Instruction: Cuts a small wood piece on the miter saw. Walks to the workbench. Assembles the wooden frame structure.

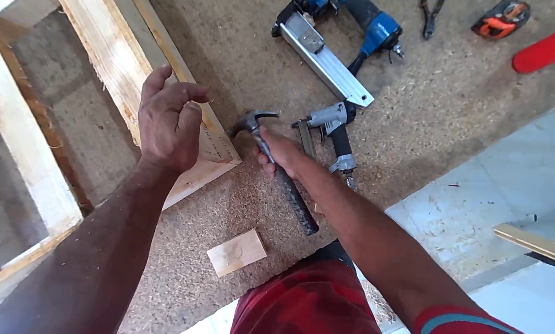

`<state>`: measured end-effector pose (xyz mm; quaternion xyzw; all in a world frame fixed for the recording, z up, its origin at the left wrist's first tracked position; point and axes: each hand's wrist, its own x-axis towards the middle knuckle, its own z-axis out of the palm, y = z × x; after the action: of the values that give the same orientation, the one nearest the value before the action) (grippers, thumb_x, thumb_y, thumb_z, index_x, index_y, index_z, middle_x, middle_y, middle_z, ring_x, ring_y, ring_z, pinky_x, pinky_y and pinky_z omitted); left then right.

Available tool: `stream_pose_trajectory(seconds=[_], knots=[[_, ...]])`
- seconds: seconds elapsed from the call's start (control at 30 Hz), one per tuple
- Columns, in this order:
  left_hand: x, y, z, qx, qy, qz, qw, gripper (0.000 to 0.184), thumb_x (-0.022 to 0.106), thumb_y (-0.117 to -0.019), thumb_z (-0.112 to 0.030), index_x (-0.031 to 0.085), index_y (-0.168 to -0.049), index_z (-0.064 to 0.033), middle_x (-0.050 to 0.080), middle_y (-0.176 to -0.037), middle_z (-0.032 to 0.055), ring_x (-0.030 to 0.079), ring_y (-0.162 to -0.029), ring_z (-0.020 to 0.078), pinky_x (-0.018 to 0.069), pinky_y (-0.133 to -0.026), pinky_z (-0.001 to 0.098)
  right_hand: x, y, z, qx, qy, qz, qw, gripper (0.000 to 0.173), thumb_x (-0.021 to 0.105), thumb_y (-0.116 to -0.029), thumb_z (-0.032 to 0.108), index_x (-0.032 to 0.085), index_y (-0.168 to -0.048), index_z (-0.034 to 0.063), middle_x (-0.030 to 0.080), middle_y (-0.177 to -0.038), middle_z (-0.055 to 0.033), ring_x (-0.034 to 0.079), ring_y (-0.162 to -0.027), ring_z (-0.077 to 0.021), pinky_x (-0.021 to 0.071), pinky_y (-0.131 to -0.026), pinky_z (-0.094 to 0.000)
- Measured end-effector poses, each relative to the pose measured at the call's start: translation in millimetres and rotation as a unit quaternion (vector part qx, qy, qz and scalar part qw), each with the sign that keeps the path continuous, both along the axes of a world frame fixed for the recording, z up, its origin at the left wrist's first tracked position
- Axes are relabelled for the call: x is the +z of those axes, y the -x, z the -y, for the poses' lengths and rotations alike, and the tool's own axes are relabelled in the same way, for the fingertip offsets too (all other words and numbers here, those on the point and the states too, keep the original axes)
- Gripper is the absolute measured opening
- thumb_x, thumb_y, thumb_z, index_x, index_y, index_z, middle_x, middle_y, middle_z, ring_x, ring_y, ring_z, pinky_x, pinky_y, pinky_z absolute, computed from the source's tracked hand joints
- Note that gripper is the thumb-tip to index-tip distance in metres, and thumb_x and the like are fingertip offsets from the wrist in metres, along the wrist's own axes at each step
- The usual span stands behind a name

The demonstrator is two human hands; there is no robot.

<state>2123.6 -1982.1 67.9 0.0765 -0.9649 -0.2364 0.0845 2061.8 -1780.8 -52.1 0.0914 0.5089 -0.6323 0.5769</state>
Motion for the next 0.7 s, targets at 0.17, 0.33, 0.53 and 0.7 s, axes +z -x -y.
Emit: stream_pose_trajectory(seconds=[0.17, 0.33, 0.53, 0.7], knots=[[1, -1, 0, 0.0, 0.005, 0.005, 1.0, 0.047, 0.032, -0.0962, -0.026, 0.072, -0.118, -0.0165, 0.068, -0.132, -0.0025, 0.035, -0.151, 0.0213, 0.0175, -0.127, 0.0431, 6, -17, -12, 0.042, -0.009, -0.002, 0.999, 0.069, 0.021, -0.1058, 0.067, 0.056, -0.096, 0.0092, 0.044, -0.057, 0.0004, 0.043, -0.039, -0.0113, 0.0439, -0.037, -0.0281], [-2, -3, 3, 0.004, 0.0, -0.004, 1.0, 0.046, 0.033, -0.0967, -0.026, 0.073, -0.117, -0.0168, 0.069, -0.13, -0.0038, 0.035, -0.15, 0.0209, 0.018, -0.127, 0.0429, 6, -40, -26, -0.007, -0.022, 0.008, 1.0, 0.068, 0.019, -0.1062, 0.066, 0.055, -0.097, 0.0091, 0.046, -0.057, 0.0003, 0.045, -0.039, -0.0116, 0.0454, -0.036, -0.0289], [-3, -2, 4, 0.01, 0.007, 0.002, 1.0, 0.047, 0.033, -0.0951, -0.028, 0.073, -0.118, -0.0185, 0.07, -0.13, -0.004, 0.037, -0.15, 0.022, 0.0222, -0.126, 0.0455, 3, -48, -31, -0.044, -0.03, 0.013, 0.998, 0.069, 0.019, -0.1057, 0.067, 0.056, -0.096, 0.0097, 0.045, -0.058, 0.0006, 0.044, -0.04, -0.0111, 0.0441, -0.037, -0.0282], [-2, -1, 5, 0.018, 0.006, 0.012, 1.0, 0.045, 0.035, -0.095, -0.028, 0.073, -0.117, -0.0201, 0.069, -0.131, -0.004, 0.038, -0.149, 0.0238, 0.0282, -0.123, 0.0493, 25, -60, -52, 0.094, -0.061, -0.062, 0.992, 0.069, 0.022, -0.1062, 0.066, 0.059, -0.102, 0.0079, 0.048, -0.061, -0.0015, 0.045, -0.041, -0.0126, 0.0456, -0.038, -0.0295]])
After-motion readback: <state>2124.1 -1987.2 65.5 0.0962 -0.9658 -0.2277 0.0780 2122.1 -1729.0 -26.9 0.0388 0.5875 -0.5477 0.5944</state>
